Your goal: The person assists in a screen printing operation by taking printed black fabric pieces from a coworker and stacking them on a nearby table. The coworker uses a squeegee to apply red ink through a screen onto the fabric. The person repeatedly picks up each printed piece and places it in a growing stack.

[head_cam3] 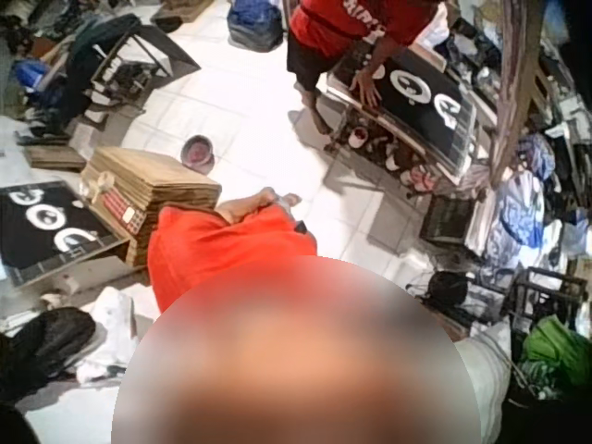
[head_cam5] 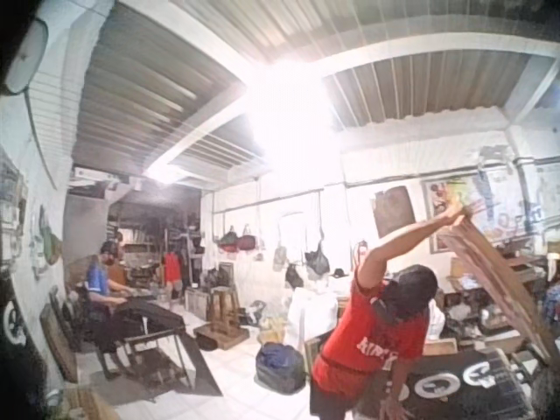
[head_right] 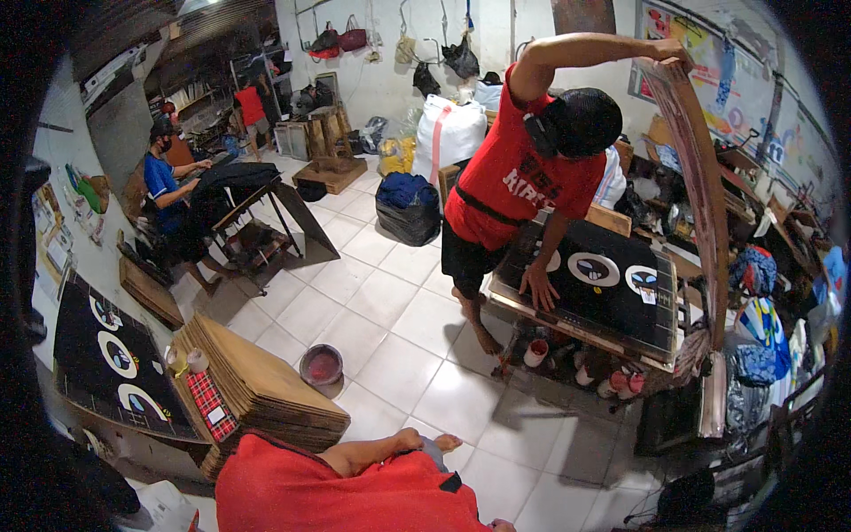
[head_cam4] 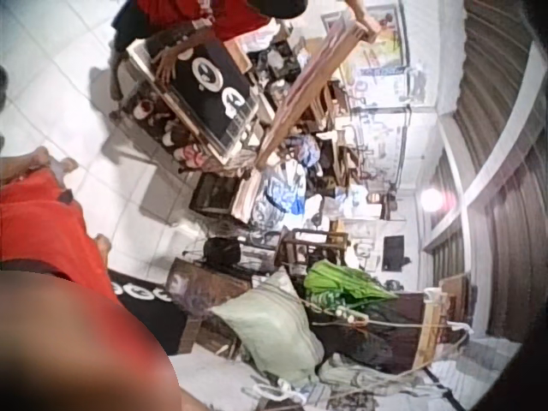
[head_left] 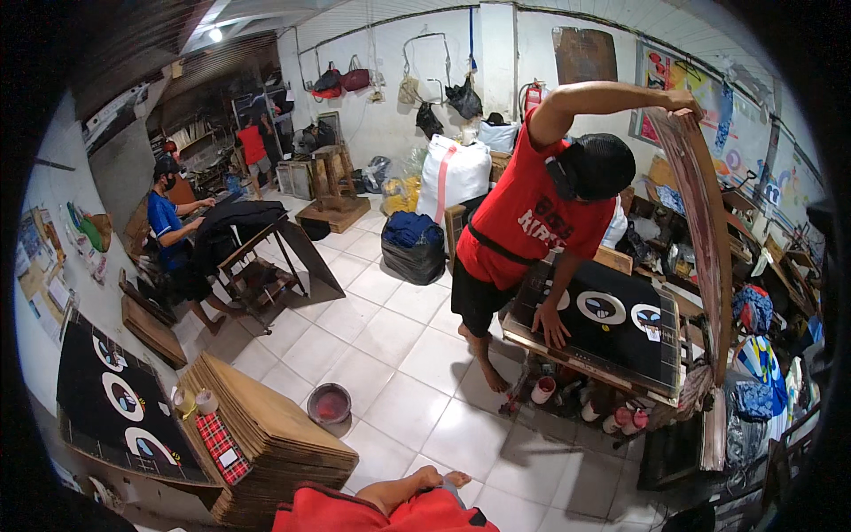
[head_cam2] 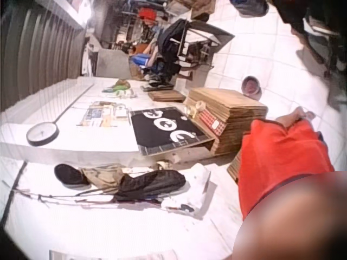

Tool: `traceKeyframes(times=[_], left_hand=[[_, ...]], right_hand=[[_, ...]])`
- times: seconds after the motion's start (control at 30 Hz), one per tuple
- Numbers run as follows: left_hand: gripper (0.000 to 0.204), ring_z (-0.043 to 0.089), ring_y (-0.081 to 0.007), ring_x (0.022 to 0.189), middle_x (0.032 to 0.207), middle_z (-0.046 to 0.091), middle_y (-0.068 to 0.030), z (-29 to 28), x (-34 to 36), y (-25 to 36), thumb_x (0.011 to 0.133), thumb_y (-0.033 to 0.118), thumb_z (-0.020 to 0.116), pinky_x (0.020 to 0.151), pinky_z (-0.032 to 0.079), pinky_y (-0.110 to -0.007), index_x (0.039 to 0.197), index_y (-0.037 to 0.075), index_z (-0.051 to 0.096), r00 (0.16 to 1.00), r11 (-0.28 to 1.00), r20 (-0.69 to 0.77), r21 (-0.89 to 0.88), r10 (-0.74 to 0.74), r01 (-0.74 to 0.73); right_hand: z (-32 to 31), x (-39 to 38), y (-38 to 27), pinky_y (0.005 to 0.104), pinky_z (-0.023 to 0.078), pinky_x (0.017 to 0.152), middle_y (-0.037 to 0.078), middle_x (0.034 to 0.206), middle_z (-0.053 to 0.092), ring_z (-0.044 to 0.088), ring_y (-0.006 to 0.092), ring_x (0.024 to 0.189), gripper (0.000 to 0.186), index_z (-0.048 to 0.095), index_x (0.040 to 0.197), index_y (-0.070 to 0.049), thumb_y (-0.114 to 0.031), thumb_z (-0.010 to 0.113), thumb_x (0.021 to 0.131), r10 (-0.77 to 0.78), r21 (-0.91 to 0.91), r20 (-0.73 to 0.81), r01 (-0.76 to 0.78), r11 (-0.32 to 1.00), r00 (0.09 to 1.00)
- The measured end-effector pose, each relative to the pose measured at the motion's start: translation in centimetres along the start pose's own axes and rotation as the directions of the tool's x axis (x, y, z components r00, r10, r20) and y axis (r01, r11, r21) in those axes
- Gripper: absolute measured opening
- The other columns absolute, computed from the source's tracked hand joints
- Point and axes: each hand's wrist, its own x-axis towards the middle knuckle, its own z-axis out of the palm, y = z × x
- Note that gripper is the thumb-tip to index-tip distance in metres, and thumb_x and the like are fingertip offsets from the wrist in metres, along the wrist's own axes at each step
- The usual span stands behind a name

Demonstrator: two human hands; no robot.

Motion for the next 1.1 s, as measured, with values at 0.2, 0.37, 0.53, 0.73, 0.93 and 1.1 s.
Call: traceKeyframes(times=[0.2, 0.37, 0.53, 0.73, 0.93, 1.1], left_hand=[[0.046, 0.062, -0.0315, 0.076, 0.078, 0.064, -0.0182, -0.6, -1.9, -2.7, 0.068, 0.05, 0.059, 0.067, 0.048, -0.039, 0.075, 0.006, 0.068, 0.997, 0.996, -0.006, 0.045, -0.073, 0.073], [0.046, 0.061, -0.0326, 0.09, 0.094, 0.063, -0.0214, -0.9, -0.5, -3.8, 0.069, 0.045, 0.06, 0.074, 0.049, -0.037, 0.085, 0.002, 0.068, 0.984, 0.988, 0.117, 0.092, -0.137, 0.127], [0.04, 0.063, -0.0283, 0.076, 0.081, 0.066, -0.0162, -0.9, 0.3, -0.3, 0.069, 0.042, 0.061, 0.068, 0.049, -0.036, 0.078, 0.004, 0.068, 0.995, 0.945, 0.103, 0.325, -0.003, -0.031], [0.04, 0.064, -0.0288, 0.073, 0.079, 0.065, -0.019, -3.2, -2.0, 4.7, 0.065, 0.035, 0.065, 0.067, 0.05, -0.035, 0.079, -0.003, 0.066, 0.995, 0.999, 0.091, 0.022, -0.041, 0.039], [0.04, 0.063, -0.0275, 0.067, 0.074, 0.065, -0.0184, -2.4, 0.0, 4.0, 0.067, 0.038, 0.066, 0.064, 0.049, -0.035, 0.076, -0.002, 0.066, 0.986, 1.0, 0.169, 0.018, 0.001, -0.004], [0.042, 0.063, -0.0276, 0.073, 0.078, 0.065, -0.017, -0.3, 3.3, 0.6, 0.07, 0.042, 0.064, 0.068, 0.05, -0.034, 0.079, 0.002, 0.067, 0.939, 0.921, 0.22, 0.233, 0.264, -0.313]], right_hand=[[0.0, -0.1, -1.3, 0.0408, 0.049, 0.061, 0.01, 0.075, 0.065, 0.063, 0.0258, 0.073, 0.018, 0.066, 0.069, -0.011, -0.027, 0.059, 0.069, -0.059, -0.026, 0.042, 0.06, 0.998, 0.997], [0.6, -2.8, 2.9, 0.0414, 0.049, 0.061, 0.01, 0.076, 0.065, 0.063, 0.0267, 0.073, 0.017, 0.066, 0.069, -0.012, -0.027, 0.059, 0.069, -0.05, -0.103, 0.012, 0.051, 0.993, 0.999], [2.2, -6.8, 8.0, 0.0419, 0.049, 0.061, 0.01, 0.076, 0.065, 0.063, 0.0276, 0.073, 0.017, 0.066, 0.069, -0.013, -0.027, 0.058, 0.069, -0.017, -0.219, -0.035, 0.009, 0.976, 0.999], [4.8, -11.4, 12.1, 0.0426, 0.048, 0.061, 0.01, 0.077, 0.065, 0.063, 0.0286, 0.073, 0.017, 0.067, 0.07, -0.013, -0.027, 0.057, 0.069, -0.028, -0.369, -0.05, 0.007, 0.93, 0.998], [7.1, -14.2, 14.7, 0.0432, 0.048, 0.061, 0.01, 0.077, 0.065, 0.063, 0.0297, 0.072, 0.017, 0.067, 0.07, -0.014, -0.027, 0.056, 0.069, -0.084, -0.495, -0.064, 0.041, 0.868, 0.994], [8.6, -13.7, 16.4, 0.0415, 0.048, 0.059, 0.011, 0.077, 0.065, 0.063, 0.0287, 0.071, 0.019, 0.067, 0.069, -0.012, -0.026, 0.055, 0.071, -0.073, -0.446, -0.125, 0.009, 0.895, 0.989]])
